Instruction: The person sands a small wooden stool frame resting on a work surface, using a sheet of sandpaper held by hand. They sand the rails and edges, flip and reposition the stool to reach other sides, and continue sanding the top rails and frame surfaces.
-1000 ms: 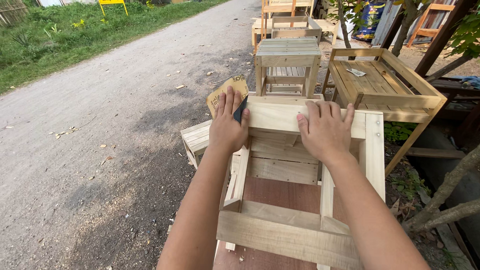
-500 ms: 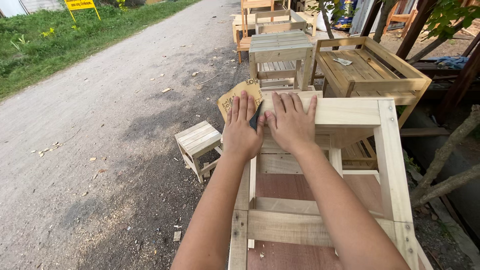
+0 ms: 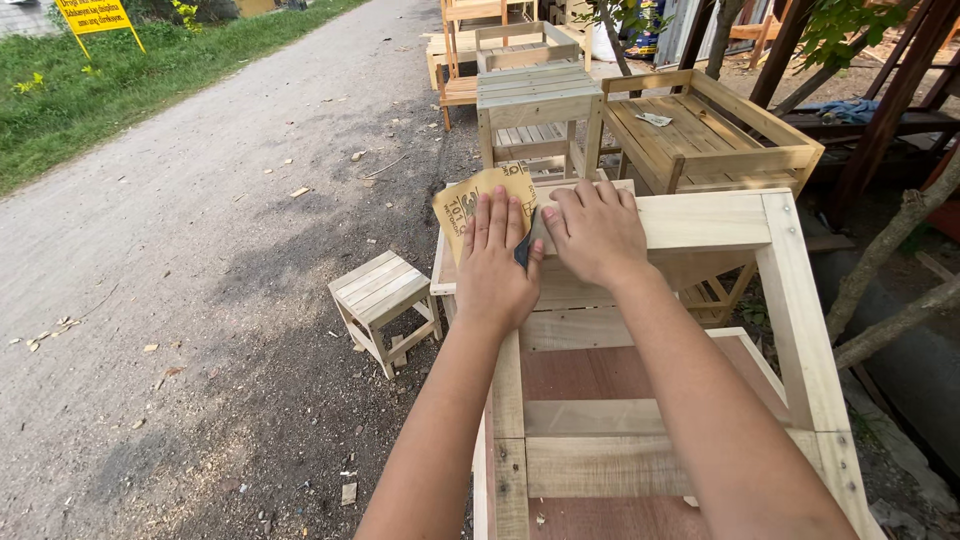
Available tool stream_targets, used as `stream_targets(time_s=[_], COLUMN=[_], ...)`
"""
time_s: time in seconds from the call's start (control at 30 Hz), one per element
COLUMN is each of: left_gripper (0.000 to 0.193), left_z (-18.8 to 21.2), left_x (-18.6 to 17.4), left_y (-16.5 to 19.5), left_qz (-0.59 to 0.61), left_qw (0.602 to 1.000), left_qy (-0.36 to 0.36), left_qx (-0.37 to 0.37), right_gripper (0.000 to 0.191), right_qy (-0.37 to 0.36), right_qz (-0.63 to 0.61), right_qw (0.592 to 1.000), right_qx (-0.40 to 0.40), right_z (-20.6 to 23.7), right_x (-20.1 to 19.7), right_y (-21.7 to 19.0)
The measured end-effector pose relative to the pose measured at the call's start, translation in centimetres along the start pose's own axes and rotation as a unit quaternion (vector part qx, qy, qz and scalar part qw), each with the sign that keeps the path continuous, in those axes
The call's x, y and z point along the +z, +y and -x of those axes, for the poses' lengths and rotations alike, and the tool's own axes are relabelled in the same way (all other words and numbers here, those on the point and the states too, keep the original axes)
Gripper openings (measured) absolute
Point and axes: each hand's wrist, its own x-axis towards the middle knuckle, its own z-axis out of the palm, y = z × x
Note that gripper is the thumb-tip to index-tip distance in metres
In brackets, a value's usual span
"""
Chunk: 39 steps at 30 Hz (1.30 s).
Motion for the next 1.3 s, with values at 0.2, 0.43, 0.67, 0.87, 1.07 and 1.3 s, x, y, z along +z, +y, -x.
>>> stream_targets(time_s=[0.2, 0.43, 0.67, 0.87, 1.07, 1.3], left_gripper=[0.066, 0.068, 0.064, 0.066, 0.068, 0.068], left_z=[7.0, 0.4, 6.0, -1.8, 6.2, -1.5], left_x=[-3.3, -1.9, -1.7, 0.2, -1.0, -0.1], left_y=[2.2, 2.3, 2.6, 1.4, 2.9, 1.8], left_qz=[0.004, -0.075, -0.016, -0.042, -0.027, -0.033], left_qw=[0.999, 0.997, 0.999, 0.998, 0.999, 0.999], left_qy=[-0.051, 0.002, -0.033, -0.031, -0.047, -0.018], left_qx=[0.015, -0.003, 0.011, -0.025, 0.005, -0.032], right_gripper=[0.041, 0.043, 0.044, 0.039, 0.035, 0.036], right_qy=[-0.012, -0.040, -0.053, 0.021, 0.060, 0.038], right_qz=[-0.007, -0.026, -0.018, -0.030, -0.018, -0.003], right_qw=[1.000, 0.999, 0.998, 0.999, 0.998, 0.999], right_qx=[-0.002, 0.001, -0.023, 0.015, -0.008, 0.009], right_z=[-0.6, -0.6, -0.6, -0.4, 0.0, 0.0], right_x=[-0.3, -0.3, -1.6, -1.4, -0.5, -0.6], right_y=[0.5, 0.8, 1.4, 1.5, 1.8, 1.7])
